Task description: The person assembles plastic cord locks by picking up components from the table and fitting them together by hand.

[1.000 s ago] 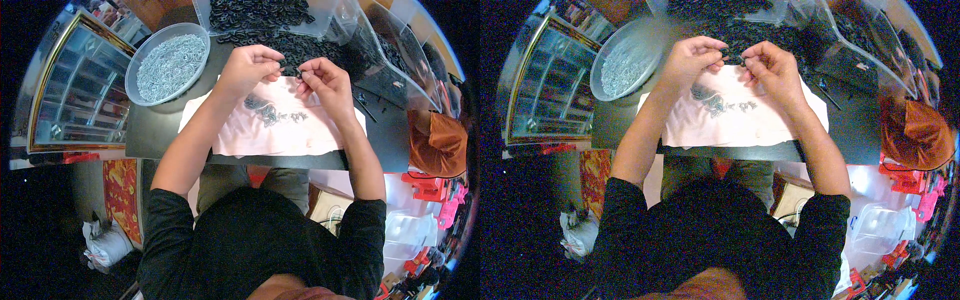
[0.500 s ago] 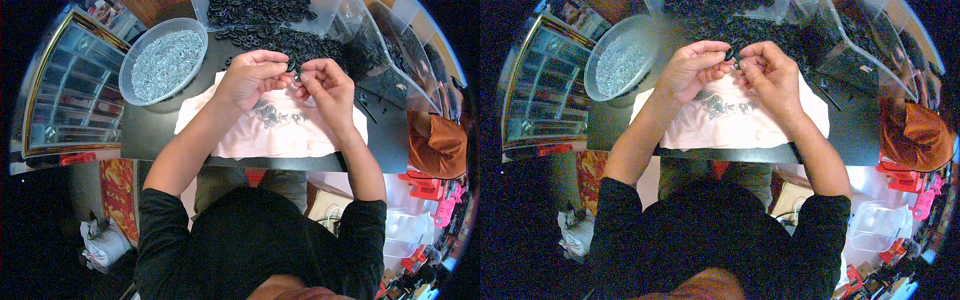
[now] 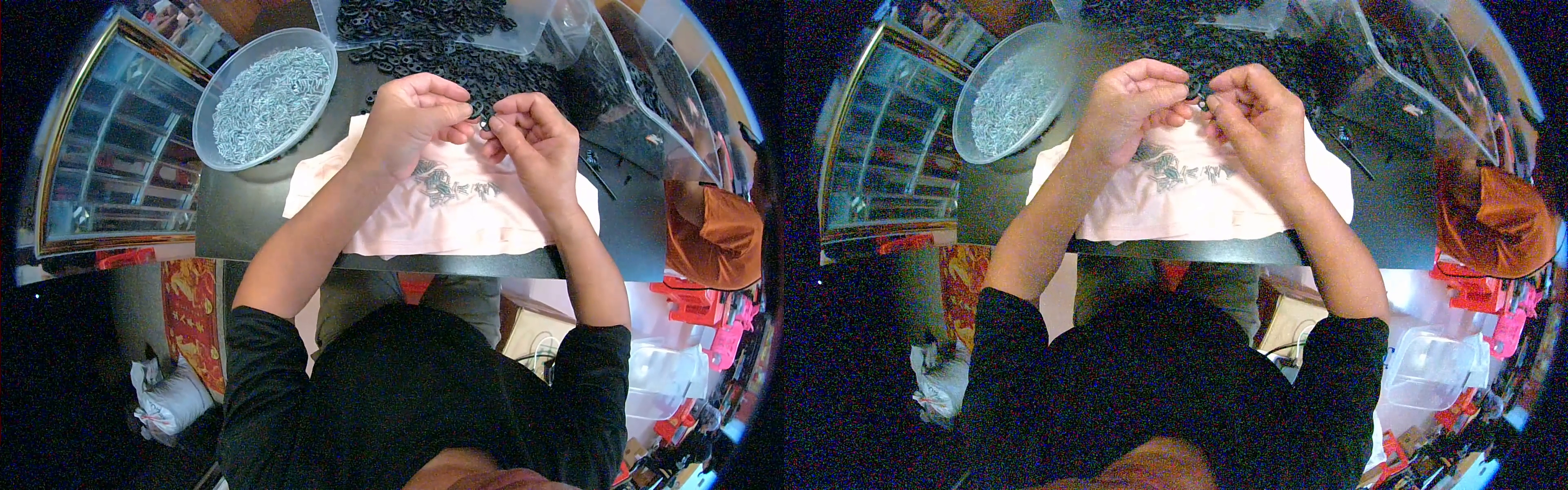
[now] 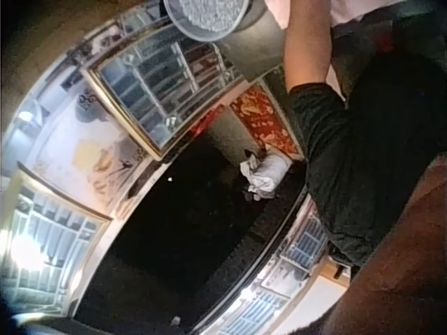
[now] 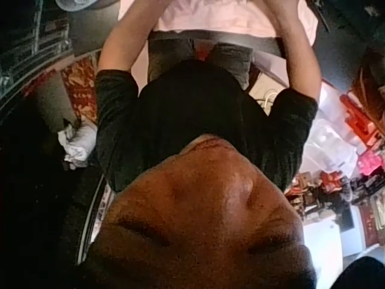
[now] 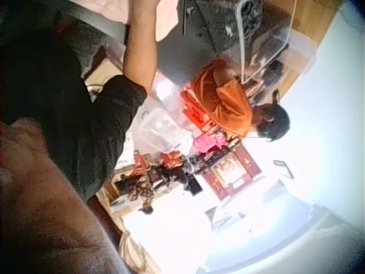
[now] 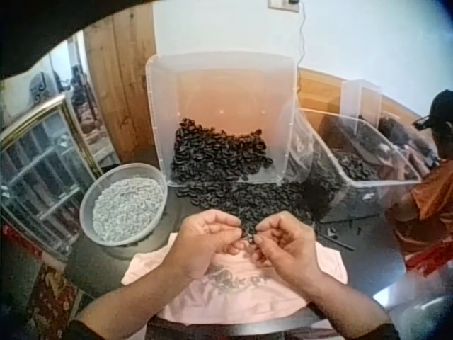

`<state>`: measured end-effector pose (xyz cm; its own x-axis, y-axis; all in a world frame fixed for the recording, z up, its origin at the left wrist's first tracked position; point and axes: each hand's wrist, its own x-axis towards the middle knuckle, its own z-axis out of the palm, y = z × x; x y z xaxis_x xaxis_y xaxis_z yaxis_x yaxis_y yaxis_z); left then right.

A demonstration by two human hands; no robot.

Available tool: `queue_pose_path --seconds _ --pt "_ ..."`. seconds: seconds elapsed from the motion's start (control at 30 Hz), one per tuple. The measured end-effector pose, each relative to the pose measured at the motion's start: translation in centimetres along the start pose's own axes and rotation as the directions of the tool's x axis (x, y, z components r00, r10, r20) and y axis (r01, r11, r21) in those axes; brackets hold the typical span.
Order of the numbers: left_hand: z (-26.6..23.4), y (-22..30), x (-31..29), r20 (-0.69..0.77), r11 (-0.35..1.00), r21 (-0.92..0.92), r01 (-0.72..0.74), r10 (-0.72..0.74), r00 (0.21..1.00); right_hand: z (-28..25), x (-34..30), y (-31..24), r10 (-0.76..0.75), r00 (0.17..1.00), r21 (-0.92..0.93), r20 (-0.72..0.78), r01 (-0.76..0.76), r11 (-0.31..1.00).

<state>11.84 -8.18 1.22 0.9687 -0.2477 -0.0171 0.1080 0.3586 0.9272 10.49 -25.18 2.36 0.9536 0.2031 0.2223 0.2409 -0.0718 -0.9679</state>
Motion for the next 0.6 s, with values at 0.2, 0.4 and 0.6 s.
queue_pose_path --seconds 0.2,0.4,0.6 --pt "0.27 0.06 -0.23 -0.007 0.994 0.088 -0.062 0.063 0.998 0.1 0.03 0.21 -0.015 1.0 0.003 0.003 0.015 1.0" --pt "0.55 -0.21 -0.2 -0.004 0.984 0.143 -0.101 0.103 0.995 0.32 -0.13 0.05 -0.022 0.999 0.027 -0.027 0.023 0.999" --pt "0.68 -0.09 -0.28 0.018 0.975 0.147 -0.164 0.163 0.987 0.46 -0.19 0.13 -0.055 0.997 0.019 -0.057 0.056 0.998"
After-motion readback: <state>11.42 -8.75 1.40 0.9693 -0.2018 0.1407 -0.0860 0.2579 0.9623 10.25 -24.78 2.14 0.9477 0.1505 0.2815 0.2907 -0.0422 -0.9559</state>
